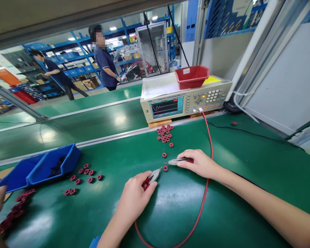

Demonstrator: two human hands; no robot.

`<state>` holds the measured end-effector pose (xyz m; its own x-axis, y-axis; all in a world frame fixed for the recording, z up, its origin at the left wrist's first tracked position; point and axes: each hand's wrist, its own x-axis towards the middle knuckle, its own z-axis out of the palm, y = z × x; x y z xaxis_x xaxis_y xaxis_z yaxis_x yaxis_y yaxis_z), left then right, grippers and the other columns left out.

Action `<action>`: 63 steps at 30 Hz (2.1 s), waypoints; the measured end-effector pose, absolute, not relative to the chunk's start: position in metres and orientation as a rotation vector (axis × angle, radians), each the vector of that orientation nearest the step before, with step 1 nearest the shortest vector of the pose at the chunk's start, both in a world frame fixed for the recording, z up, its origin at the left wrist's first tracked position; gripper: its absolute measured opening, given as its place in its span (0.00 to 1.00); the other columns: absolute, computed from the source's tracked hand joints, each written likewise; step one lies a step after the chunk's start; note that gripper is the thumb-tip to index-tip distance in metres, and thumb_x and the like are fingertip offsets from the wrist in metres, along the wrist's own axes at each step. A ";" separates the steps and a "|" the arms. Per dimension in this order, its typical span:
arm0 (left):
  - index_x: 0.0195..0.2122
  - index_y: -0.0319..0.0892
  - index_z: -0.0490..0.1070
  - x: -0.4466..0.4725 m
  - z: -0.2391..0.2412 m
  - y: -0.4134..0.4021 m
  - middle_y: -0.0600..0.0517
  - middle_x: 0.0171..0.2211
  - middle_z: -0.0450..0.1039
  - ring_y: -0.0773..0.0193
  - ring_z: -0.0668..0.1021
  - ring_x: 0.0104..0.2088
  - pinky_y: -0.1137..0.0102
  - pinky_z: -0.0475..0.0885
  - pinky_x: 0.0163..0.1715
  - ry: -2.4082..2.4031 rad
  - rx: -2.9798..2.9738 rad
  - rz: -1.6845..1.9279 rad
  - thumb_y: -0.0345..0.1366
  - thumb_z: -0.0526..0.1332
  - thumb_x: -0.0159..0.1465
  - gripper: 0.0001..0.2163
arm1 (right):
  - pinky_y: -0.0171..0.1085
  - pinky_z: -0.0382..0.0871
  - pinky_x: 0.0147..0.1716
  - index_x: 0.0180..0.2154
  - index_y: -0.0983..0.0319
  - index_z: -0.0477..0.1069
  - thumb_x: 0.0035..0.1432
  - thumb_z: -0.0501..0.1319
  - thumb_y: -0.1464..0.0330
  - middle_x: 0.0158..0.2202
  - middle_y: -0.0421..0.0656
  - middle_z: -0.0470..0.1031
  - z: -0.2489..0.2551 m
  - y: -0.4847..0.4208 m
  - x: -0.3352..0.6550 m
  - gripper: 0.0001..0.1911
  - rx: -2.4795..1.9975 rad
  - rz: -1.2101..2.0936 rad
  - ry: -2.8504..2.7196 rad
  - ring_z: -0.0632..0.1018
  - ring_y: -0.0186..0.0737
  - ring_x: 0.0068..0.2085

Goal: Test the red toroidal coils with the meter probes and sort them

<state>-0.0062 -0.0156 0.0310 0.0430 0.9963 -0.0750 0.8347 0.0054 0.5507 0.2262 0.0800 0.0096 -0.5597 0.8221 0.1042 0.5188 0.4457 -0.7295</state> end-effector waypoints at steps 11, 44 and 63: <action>0.46 0.41 0.72 -0.003 0.033 -0.014 0.47 0.40 0.77 0.56 0.77 0.38 0.66 0.68 0.38 1.872 1.915 0.385 0.38 0.55 0.60 0.15 | 0.36 0.66 0.36 0.36 0.56 0.77 0.57 0.59 0.61 0.36 0.41 0.77 0.010 0.081 0.227 0.10 -1.045 0.855 -2.273 0.75 0.39 0.35; 0.44 0.42 0.73 -0.004 0.032 -0.015 0.48 0.38 0.77 0.56 0.77 0.36 0.68 0.68 0.36 1.844 1.903 0.450 0.39 0.55 0.60 0.14 | 0.34 0.65 0.34 0.35 0.57 0.77 0.54 0.61 0.61 0.33 0.39 0.77 0.010 0.082 0.226 0.10 -1.114 0.887 -2.228 0.75 0.39 0.35; 0.44 0.43 0.72 -0.006 0.031 -0.011 0.52 0.39 0.77 0.58 0.77 0.37 0.70 0.67 0.37 1.756 1.818 0.525 0.39 0.55 0.61 0.12 | 0.35 0.66 0.36 0.35 0.57 0.77 0.54 0.61 0.61 0.34 0.40 0.78 0.007 0.082 0.228 0.10 -1.176 0.889 -2.204 0.76 0.40 0.36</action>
